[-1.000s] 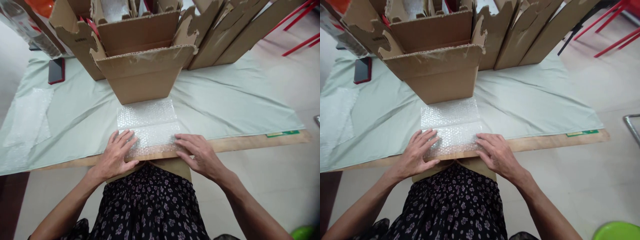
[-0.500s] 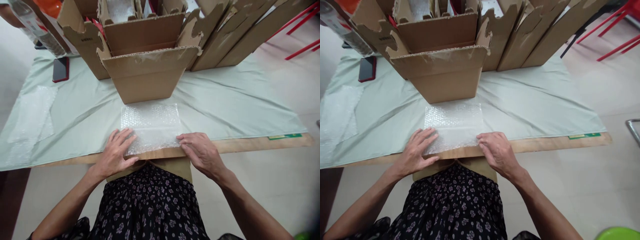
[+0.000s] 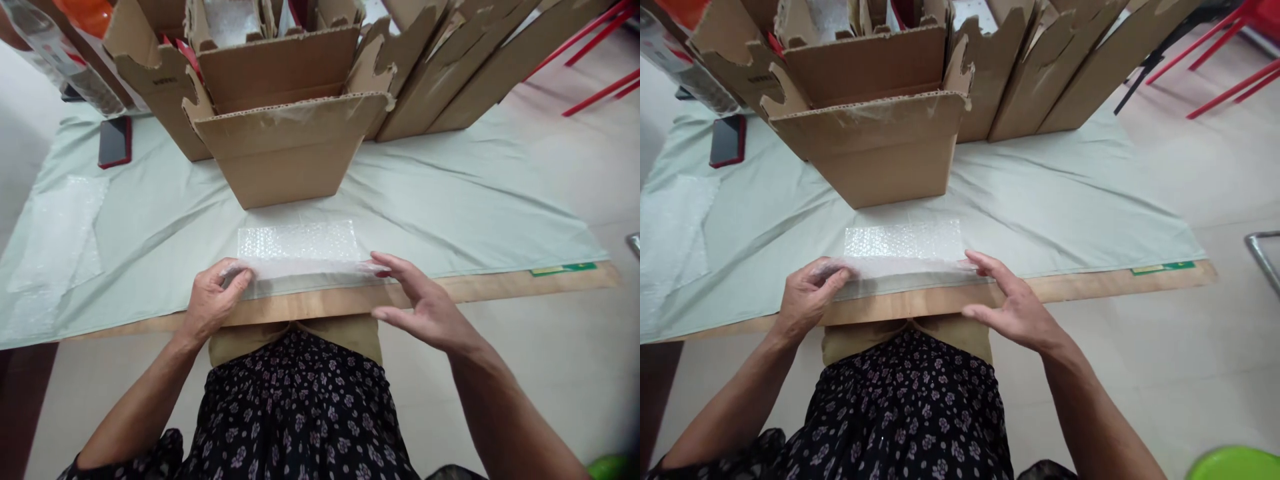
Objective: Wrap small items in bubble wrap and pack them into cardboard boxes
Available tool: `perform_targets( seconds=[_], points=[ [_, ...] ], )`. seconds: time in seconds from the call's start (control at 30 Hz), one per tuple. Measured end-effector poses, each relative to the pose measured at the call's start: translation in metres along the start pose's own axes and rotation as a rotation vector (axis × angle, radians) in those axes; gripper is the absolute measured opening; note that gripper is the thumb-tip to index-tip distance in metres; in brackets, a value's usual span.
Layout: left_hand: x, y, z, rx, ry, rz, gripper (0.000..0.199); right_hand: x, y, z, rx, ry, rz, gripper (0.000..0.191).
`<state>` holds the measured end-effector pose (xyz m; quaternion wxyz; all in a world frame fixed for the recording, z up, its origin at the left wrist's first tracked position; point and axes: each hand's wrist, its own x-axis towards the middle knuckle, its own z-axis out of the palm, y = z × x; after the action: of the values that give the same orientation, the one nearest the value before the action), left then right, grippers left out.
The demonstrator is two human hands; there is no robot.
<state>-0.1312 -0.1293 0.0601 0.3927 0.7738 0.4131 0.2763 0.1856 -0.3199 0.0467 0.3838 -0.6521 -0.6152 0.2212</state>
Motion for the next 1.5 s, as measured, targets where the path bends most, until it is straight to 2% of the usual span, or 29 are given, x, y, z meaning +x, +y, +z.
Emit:
perform_targets(
  seconds=[0.13, 0.2, 0.37, 0.47, 0.67, 0.83, 1.0, 1.07, 1.17, 1.23, 1.4, 1.5],
  points=[
    [0.008, -0.004, 0.005, 0.006, 0.003, -0.025, 0.017, 0.019, 0.003, 0.021, 0.091, 0.206, 0.108, 0.032],
    [0.011, -0.006, 0.006, 0.033, 0.015, -0.030, 0.019, 0.031, 0.004, 0.029, 0.130, 0.280, 0.143, 0.018],
    [0.020, -0.009, 0.007, 0.142, 0.052, -0.033, 0.025, 0.049, 0.011, 0.038, 0.133, 0.367, 0.207, 0.017],
    [0.027, -0.013, 0.012, 0.269, 0.055, -0.026, 0.025, 0.054, 0.015, 0.043, 0.040, 0.394, 0.203, 0.018],
    [0.033, -0.022, 0.020, 0.554, 0.059, -0.009, 0.038, 0.062, 0.019, 0.050, -0.302, 0.335, 0.206, 0.026],
    [0.031, -0.017, 0.011, 0.693, 0.050, -0.116, 0.049, 0.069, 0.017, 0.040, -0.428, 0.227, 0.236, 0.036],
    [0.031, -0.015, 0.009, 0.742, 0.028, -0.191, 0.029, 0.091, 0.022, 0.031, -0.534, 0.188, 0.182, 0.048],
    [0.032, -0.015, 0.011, 0.725, -0.002, -0.183, 0.022, 0.102, 0.025, 0.032, -0.548, 0.147, 0.139, 0.042],
    [0.032, -0.014, 0.013, 0.663, -0.017, -0.143, 0.015, 0.109, 0.023, 0.035, -0.486, 0.090, 0.087, 0.018],
    [0.031, -0.013, 0.013, 0.609, 0.002, -0.125, 0.013, 0.106, 0.018, 0.035, -0.385, 0.095, 0.111, 0.011],
    [0.029, -0.010, 0.003, 0.474, -0.004, -0.179, 0.014, 0.072, -0.006, 0.029, -0.064, 0.111, 0.262, 0.013],
    [0.037, -0.008, -0.003, 0.408, 0.011, -0.134, 0.013, 0.044, -0.026, 0.032, 0.093, 0.063, 0.254, 0.030]
  ],
)
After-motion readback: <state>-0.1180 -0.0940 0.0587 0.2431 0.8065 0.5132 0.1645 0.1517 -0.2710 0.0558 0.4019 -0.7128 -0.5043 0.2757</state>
